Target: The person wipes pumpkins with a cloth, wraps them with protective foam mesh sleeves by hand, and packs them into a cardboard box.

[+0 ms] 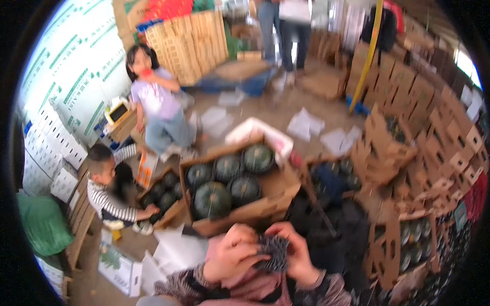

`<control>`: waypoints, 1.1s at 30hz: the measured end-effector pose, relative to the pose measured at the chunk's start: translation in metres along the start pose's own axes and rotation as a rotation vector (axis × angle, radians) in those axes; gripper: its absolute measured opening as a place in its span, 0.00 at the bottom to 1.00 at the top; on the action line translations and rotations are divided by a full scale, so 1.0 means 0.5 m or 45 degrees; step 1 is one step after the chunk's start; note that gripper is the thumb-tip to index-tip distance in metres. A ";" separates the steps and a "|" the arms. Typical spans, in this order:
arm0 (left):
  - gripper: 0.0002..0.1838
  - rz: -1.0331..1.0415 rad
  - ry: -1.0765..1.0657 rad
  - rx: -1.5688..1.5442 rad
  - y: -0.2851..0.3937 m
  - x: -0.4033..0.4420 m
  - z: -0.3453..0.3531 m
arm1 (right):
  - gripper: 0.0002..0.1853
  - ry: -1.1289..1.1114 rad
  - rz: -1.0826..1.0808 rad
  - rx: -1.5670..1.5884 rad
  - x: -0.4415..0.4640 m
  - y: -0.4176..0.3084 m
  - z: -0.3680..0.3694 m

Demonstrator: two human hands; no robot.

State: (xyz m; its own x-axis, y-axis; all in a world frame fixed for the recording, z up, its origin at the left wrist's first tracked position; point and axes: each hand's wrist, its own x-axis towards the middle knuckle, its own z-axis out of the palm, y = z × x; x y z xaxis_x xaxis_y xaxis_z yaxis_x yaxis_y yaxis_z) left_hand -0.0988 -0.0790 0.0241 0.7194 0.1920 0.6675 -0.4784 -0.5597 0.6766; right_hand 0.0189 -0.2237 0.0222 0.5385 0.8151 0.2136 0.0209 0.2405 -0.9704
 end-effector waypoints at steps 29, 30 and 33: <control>0.07 -0.725 0.351 0.058 -0.263 0.045 -0.197 | 0.17 0.073 0.065 -0.810 0.289 0.137 0.092; 0.07 -0.744 0.372 -0.017 -0.272 0.061 -0.183 | 0.15 0.107 0.136 -0.827 0.300 0.110 0.078; 0.07 -0.577 0.258 0.178 -0.387 0.073 -0.151 | 0.16 0.059 0.347 -0.716 0.332 0.139 0.013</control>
State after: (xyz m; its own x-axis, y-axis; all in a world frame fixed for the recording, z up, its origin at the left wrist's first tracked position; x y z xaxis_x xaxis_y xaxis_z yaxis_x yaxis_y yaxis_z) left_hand -0.0183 0.0972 -0.0590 0.7200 0.5849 0.3734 -0.0594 -0.4841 0.8730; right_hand 0.1044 -0.0683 -0.0091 0.6227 0.7812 -0.0430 0.3105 -0.2972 -0.9029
